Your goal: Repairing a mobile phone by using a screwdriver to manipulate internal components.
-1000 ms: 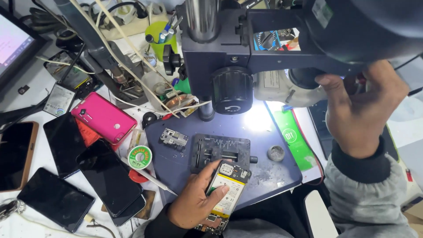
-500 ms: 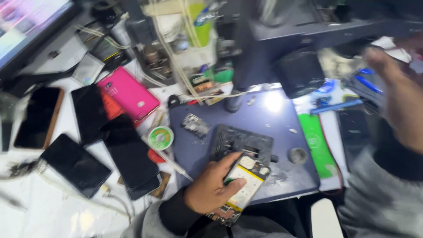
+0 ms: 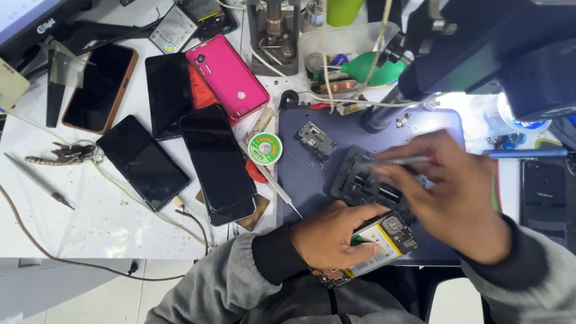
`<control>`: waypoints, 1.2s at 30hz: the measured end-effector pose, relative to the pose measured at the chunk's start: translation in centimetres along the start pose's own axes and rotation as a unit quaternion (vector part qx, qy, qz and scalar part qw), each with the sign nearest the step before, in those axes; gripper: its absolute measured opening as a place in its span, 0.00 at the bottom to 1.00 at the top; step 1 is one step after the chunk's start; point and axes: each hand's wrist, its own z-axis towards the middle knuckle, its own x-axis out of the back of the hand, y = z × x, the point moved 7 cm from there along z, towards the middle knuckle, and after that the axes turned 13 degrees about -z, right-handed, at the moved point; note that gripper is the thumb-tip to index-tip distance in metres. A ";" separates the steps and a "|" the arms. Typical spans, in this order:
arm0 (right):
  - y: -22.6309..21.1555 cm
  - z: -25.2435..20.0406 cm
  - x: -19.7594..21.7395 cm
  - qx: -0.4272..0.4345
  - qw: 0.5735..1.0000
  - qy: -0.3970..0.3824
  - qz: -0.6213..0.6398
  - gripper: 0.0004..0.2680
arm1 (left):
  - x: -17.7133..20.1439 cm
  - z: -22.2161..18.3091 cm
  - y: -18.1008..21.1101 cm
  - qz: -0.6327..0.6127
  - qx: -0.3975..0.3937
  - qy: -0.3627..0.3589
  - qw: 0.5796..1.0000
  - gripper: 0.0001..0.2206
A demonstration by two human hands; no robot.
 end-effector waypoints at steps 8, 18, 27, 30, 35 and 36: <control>-0.7 0.9 -3.3 0.082 0.996 -0.015 0.011 0.10 | 0.9 -0.1 1.3 -0.054 -0.010 0.023 0.998 0.26; 0.4 0.5 -3.3 0.052 0.999 -0.003 -0.007 0.10 | 1.4 -0.2 2.1 -0.059 -0.012 0.023 0.998 0.23; 4.0 -3.0 1.9 -0.179 0.922 0.110 0.326 0.09 | 3.0 -0.5 1.4 -0.315 0.017 0.172 0.933 0.16; 5.4 -4.1 -0.3 -0.207 0.901 0.108 0.364 0.09 | 3.6 -0.3 1.6 -0.316 -0.009 0.222 0.922 0.23; 6.0 -4.4 -1.2 -0.192 0.908 0.121 0.352 0.10 | 3.6 -0.2 0.8 -0.332 0.007 0.249 0.910 0.21; 6.3 -4.4 -1.5 -0.196 0.907 0.119 0.353 0.10 | 3.7 -0.3 0.9 -0.332 0.008 0.255 0.908 0.19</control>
